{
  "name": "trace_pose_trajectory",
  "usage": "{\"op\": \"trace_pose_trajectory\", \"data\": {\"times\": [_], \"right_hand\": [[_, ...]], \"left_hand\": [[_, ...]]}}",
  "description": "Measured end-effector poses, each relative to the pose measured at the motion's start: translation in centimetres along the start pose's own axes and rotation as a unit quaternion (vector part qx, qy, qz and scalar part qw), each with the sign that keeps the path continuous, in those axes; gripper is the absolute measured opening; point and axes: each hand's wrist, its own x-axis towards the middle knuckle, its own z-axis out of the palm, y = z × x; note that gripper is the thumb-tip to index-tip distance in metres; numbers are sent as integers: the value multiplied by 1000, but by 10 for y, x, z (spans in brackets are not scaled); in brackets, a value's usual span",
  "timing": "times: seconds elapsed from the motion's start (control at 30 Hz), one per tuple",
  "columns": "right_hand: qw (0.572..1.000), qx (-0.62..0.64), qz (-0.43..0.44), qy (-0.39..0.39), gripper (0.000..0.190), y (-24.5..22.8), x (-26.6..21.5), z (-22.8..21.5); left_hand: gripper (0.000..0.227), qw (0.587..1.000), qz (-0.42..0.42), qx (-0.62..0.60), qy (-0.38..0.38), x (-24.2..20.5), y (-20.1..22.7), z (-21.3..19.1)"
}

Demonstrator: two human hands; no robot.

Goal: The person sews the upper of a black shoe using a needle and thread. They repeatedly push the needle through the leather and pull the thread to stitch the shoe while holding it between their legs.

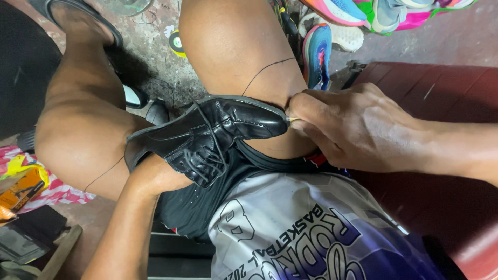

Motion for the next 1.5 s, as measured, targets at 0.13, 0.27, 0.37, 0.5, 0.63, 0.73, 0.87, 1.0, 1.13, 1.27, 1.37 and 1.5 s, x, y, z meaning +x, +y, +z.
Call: {"op": "trace_pose_trajectory", "data": {"times": [0.13, 0.27, 0.37, 0.5, 0.63, 0.73, 0.87, 1.0, 1.13, 1.27, 1.37, 1.5], "right_hand": [[1000, -7, 22, 3, 11, 1, -2, 3], [999, 4, 41, 9, 13, 3, -8, 11], [999, -6, 13, 38, 15, 3, -10, 18], [995, -18, -38, 92, 19, 3, -14, 20], [995, -80, -41, 37, 22, 3, -13, 4], [986, -150, -57, 37, 25, 0, -11, -1], [983, -136, -107, 66, 25, 3, -7, 4], [986, -125, -112, -17, 18, 21, 0, 1], [982, -137, -126, 37, 35, 32, 5, -2], [981, -181, -70, 5, 43, 32, 8, -6], [963, -219, -138, 78, 37, 24, 4, -2], [956, -207, -189, 91, 22, 24, -2, 11]], "left_hand": [[36, 1000, -3, -6, 2, 0, 0, -1], [37, 1000, 5, -14, -1, 5, 1, -2], [38, 1000, 4, -25, 9, 5, 1, -2], [38, 999, 0, -37, 7, 1, -1, 1], [39, 998, -4, -58, 29, -8, -4, 8], [40, 995, -12, -87, 47, -16, -6, 15], [41, 990, -24, -122, 67, -21, -14, 22], [39, 982, -10, -163, 92, -26, -21, 27], [30, 983, -75, -144, 91, -29, -24, 26], [35, 986, -44, -114, 112, -34, -27, 30], [36, 988, -45, -102, 112, -31, -31, 31], [37, 990, -40, -88, 105, -36, -33, 34]]}}
